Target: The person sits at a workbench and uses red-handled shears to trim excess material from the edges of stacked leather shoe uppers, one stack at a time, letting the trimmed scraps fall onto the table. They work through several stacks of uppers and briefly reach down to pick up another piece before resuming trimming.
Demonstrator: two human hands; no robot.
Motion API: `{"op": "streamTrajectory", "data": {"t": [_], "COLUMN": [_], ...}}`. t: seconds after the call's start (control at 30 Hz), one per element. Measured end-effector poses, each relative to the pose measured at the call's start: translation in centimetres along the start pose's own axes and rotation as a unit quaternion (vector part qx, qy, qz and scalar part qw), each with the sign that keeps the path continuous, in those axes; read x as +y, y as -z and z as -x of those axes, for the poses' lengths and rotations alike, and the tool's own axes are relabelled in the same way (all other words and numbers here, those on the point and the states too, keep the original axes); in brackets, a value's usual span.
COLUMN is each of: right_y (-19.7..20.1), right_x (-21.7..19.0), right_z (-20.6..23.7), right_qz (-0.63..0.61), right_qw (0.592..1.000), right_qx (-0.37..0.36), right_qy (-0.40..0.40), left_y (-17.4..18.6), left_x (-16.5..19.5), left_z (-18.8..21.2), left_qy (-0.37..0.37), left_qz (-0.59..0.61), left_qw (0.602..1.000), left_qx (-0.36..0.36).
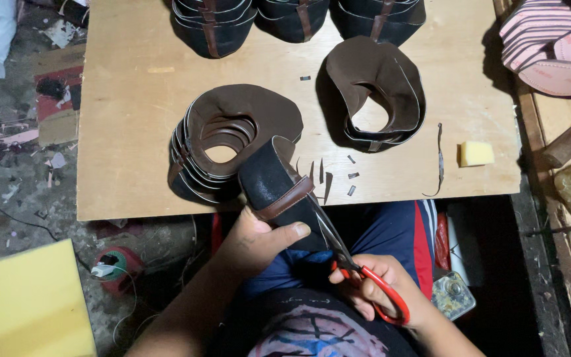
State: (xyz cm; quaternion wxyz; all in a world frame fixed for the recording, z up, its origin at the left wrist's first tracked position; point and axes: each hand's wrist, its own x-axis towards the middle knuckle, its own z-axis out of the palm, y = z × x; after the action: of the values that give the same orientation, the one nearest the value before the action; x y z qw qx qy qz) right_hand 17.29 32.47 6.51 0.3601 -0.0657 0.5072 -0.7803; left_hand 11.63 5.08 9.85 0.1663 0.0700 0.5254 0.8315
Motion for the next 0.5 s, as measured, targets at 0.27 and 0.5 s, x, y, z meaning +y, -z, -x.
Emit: {"op": "streamTrajectory", "data": {"t": [0.27, 0.5], "right_y": [0.57, 0.76], "right_x": [-0.38, -0.23], "right_z": [-0.13, -0.13], "right_qz": [0.025, 0.008], "right_qw": [0.999, 1.000], "right_qx": [0.016, 0.012], "right_qy": [-0.029, -0.027], "left_y": [-0.16, 0.23], "left_x": [0.19, 0.55], "left_z": [-0.18, -0.27], "left_qy": [0.008, 0.023], "left_qz": [0.007, -0.049], "left_qw": [0.999, 0.998], "left_qx": [0.035, 0.008]}}
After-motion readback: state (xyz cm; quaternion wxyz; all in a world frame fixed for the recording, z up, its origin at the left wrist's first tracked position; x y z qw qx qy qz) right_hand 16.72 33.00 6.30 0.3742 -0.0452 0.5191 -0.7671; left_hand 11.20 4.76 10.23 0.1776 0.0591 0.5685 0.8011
